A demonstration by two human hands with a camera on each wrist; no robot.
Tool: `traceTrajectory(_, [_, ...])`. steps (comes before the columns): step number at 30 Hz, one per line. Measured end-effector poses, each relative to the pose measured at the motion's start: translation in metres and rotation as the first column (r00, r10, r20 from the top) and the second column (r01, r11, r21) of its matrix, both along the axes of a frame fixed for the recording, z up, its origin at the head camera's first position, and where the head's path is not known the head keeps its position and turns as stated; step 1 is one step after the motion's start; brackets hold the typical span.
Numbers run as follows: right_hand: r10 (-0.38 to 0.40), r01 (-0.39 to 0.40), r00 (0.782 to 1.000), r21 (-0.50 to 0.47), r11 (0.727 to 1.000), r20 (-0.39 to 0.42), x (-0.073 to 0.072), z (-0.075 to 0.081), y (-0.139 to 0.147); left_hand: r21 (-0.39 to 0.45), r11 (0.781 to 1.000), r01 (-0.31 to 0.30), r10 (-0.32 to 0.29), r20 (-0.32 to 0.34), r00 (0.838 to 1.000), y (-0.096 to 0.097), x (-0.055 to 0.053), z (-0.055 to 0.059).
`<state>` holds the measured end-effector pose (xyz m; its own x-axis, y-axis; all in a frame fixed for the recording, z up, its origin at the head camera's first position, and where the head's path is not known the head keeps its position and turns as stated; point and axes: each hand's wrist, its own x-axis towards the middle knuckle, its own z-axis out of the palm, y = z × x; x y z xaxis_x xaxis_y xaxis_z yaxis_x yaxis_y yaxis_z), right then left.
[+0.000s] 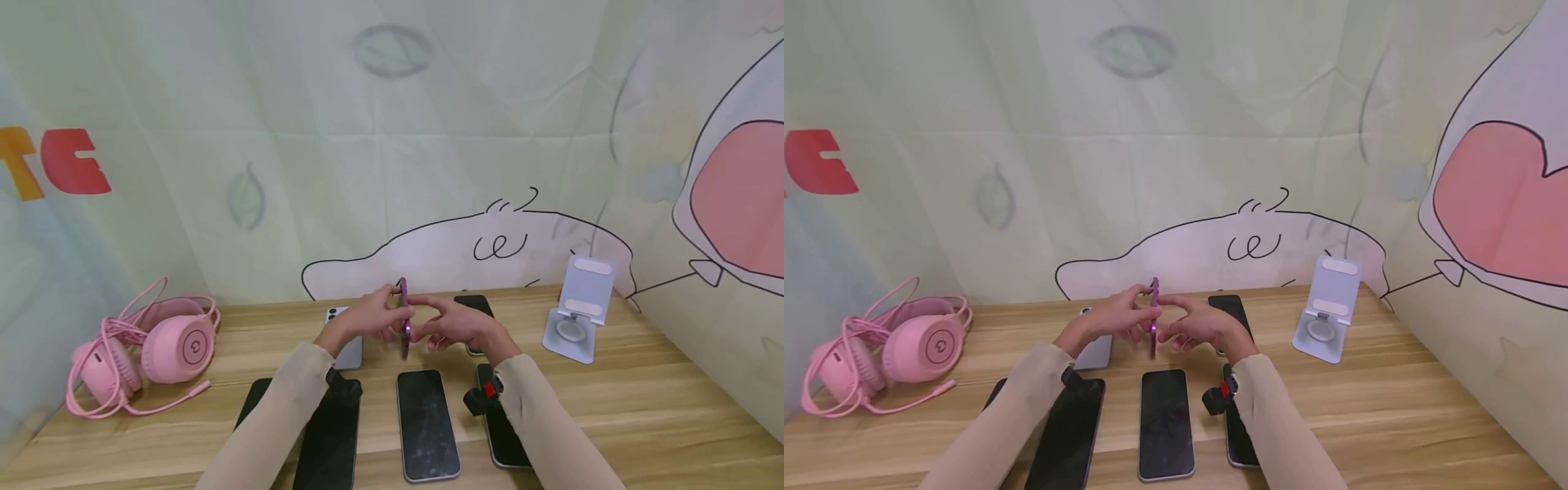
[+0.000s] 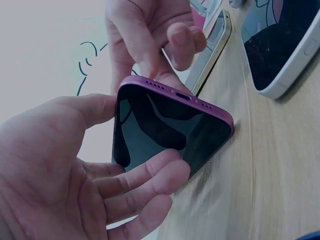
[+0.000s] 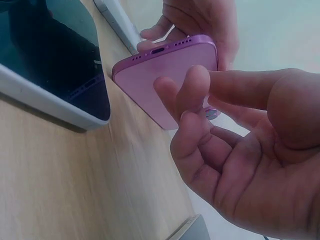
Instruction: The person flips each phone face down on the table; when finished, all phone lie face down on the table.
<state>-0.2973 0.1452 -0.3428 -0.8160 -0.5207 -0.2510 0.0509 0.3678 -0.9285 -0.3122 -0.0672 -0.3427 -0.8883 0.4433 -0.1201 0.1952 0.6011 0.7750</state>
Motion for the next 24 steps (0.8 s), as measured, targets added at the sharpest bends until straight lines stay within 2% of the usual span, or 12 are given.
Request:
traceTrajectory(6, [0.006, -0.006, 1.000, 0.014, 1.000, 0.001, -0.0014, -0.0030, -0.0001, -0.004, 0.999, -0.043, 0.043, -0.009, 0.999, -0.0018, -0.0024, 0.0013])
traceTrajectory(14, [-0.026, 0.026, 0.999, 0.029, 0.999, 0.028, -0.0015, -0.0040, 0.0003, -0.023, 0.994, -0.103, 0.102, -0.044, 0.994, -0.0024, -0.0036, 0.0043])
traceTrajectory(20, [-0.048, 0.047, 0.997, 0.027, 0.999, 0.062, -0.0022, -0.0044, 0.0013, 0.019, 0.992, -0.125, 0.126, -0.032, 0.992, -0.0021, -0.0034, 0.0056])
traceTrajectory(24, [-0.043, 0.042, 0.997, 0.022, 0.999, 0.068, -0.0017, -0.0050, 0.0019, 0.018, 0.991, -0.129, 0.130, -0.030, 0.991, -0.0025, -0.0041, 0.0057])
